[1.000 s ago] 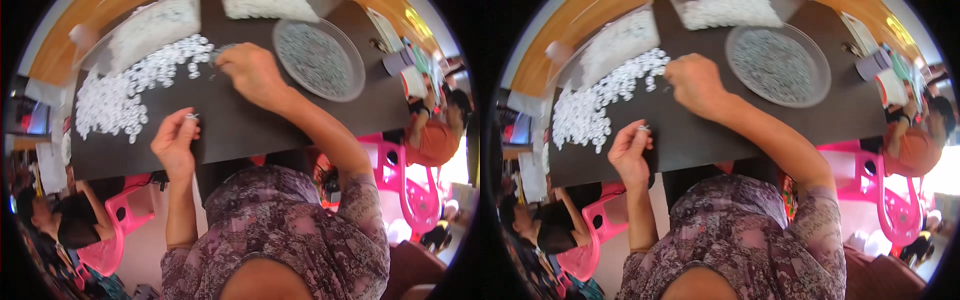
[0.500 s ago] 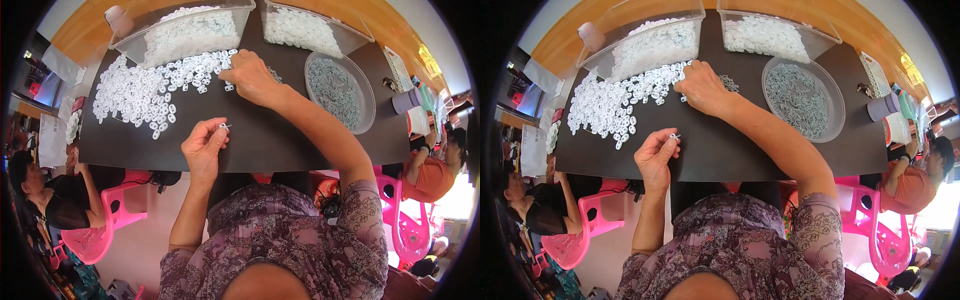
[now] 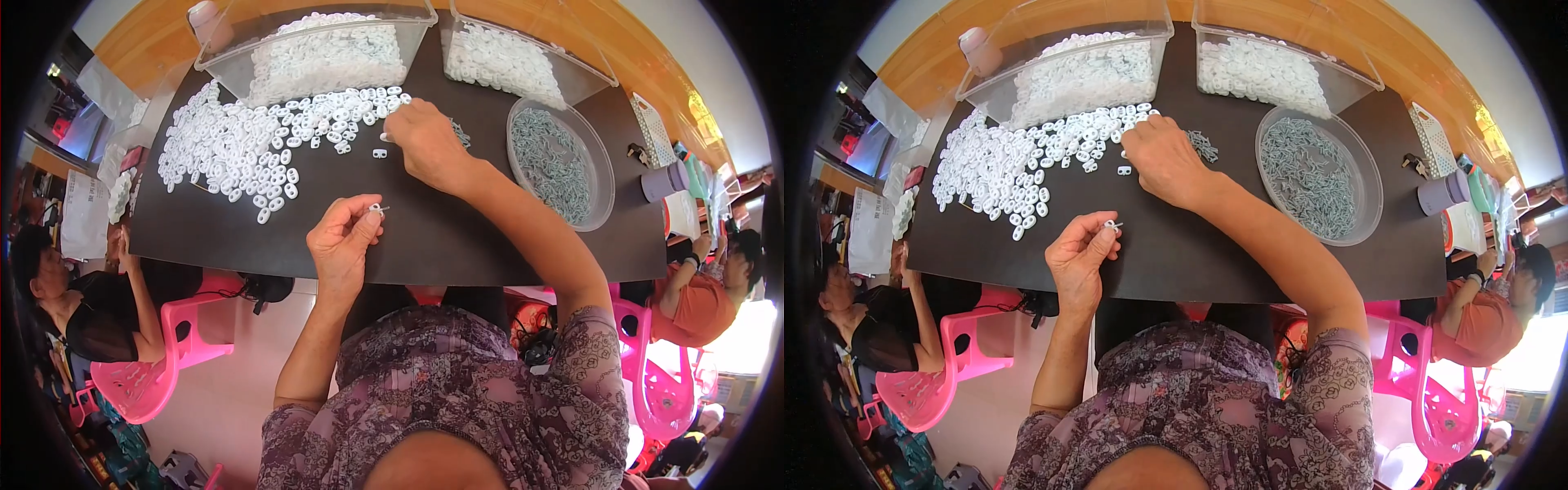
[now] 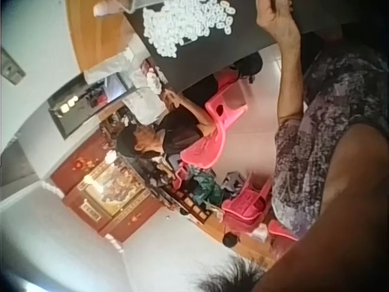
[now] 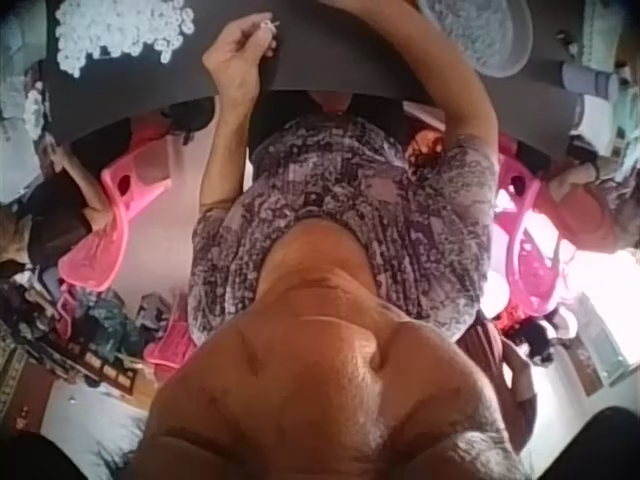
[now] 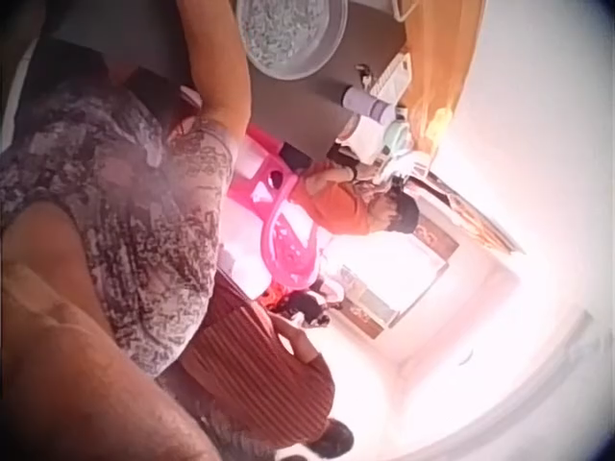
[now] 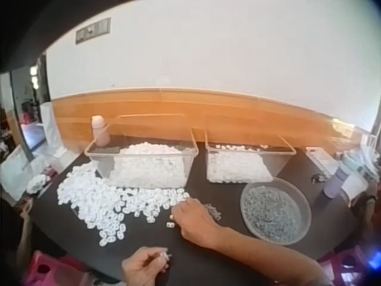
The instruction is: Assembling small white plastic components by manually inserting metal pins into them.
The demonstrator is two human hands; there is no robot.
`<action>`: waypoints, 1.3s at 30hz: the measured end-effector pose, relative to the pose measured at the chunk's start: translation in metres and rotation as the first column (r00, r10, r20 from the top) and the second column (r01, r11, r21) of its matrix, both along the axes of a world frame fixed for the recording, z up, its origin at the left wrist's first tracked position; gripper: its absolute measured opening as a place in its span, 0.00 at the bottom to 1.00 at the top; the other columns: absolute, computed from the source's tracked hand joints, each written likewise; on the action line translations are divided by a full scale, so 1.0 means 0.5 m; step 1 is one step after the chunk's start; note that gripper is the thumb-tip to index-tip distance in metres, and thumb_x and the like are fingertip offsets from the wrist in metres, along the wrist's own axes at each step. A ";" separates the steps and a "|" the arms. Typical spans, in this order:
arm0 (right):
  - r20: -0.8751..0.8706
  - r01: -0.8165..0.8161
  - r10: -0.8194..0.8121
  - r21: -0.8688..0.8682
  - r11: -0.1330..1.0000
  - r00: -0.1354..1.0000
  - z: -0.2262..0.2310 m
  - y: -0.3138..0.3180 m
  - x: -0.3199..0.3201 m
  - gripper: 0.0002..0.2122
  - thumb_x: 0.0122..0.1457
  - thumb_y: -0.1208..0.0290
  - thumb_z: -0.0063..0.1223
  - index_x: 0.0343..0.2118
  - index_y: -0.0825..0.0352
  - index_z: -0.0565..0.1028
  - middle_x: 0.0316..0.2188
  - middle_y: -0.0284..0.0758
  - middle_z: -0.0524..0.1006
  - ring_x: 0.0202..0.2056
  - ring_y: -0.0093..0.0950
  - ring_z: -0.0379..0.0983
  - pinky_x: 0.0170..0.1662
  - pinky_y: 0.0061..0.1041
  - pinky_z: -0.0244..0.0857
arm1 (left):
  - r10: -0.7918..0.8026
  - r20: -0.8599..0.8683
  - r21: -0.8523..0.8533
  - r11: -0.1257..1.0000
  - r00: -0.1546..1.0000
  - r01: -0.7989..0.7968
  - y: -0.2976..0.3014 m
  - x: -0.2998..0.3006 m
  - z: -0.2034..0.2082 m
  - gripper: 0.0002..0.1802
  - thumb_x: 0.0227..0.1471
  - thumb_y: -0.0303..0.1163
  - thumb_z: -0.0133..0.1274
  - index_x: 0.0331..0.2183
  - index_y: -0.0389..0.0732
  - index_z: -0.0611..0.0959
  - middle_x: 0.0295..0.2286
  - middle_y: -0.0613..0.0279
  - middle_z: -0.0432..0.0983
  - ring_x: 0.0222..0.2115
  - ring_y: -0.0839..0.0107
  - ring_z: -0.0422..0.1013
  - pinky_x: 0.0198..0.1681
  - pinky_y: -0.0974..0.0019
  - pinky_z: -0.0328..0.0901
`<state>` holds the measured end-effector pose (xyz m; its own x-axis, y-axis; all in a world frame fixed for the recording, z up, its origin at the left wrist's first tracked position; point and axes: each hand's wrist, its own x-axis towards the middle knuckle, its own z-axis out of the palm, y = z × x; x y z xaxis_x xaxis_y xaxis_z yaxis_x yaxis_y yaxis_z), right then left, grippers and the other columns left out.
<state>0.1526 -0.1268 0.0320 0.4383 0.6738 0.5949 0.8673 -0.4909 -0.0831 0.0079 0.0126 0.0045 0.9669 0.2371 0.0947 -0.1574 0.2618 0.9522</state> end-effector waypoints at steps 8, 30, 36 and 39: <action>-0.861 0.186 0.268 0.376 0.908 0.432 0.036 -0.038 -0.073 0.07 0.57 0.72 0.49 0.33 0.70 0.75 0.23 0.31 0.75 0.26 0.17 0.69 0.28 0.16 0.62 | -0.012 -0.037 -0.018 1.000 0.999 0.011 0.002 -0.001 0.008 0.10 0.50 0.23 0.53 0.37 0.33 0.80 0.26 0.66 0.73 0.23 0.82 0.67 0.25 0.80 0.63; -0.879 0.349 0.408 0.474 0.809 0.248 0.037 -0.037 -0.181 0.07 0.56 0.75 0.51 0.36 0.72 0.75 0.25 0.32 0.77 0.26 0.15 0.69 0.29 0.13 0.60 | 0.073 -0.075 -0.106 0.991 0.995 -0.081 -0.032 -0.034 0.048 0.09 0.50 0.21 0.53 0.36 0.32 0.78 0.25 0.66 0.73 0.21 0.82 0.69 0.21 0.81 0.62; -0.870 0.343 0.390 0.481 0.807 0.302 0.033 -0.028 -0.186 0.07 0.56 0.76 0.51 0.36 0.72 0.75 0.26 0.32 0.77 0.26 0.15 0.69 0.28 0.13 0.61 | 0.081 -0.072 -0.114 0.989 0.994 -0.089 -0.032 -0.033 0.047 0.08 0.50 0.20 0.52 0.36 0.32 0.78 0.25 0.66 0.73 0.21 0.82 0.69 0.21 0.81 0.62; -0.859 0.324 0.387 0.491 0.809 0.336 0.030 -0.025 -0.188 0.07 0.56 0.76 0.51 0.36 0.72 0.75 0.27 0.31 0.77 0.27 0.14 0.69 0.29 0.13 0.62 | 0.094 -0.072 -0.098 0.990 0.993 -0.101 -0.033 -0.031 0.048 0.07 0.50 0.21 0.52 0.35 0.31 0.78 0.25 0.63 0.74 0.21 0.80 0.69 0.20 0.80 0.62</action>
<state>0.0586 -0.1392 0.0470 0.8918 0.4505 0.0416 0.0590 -0.0245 -0.9980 -0.0074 -0.0038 0.0286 0.9420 0.3357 0.0016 -0.1241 0.3437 0.9308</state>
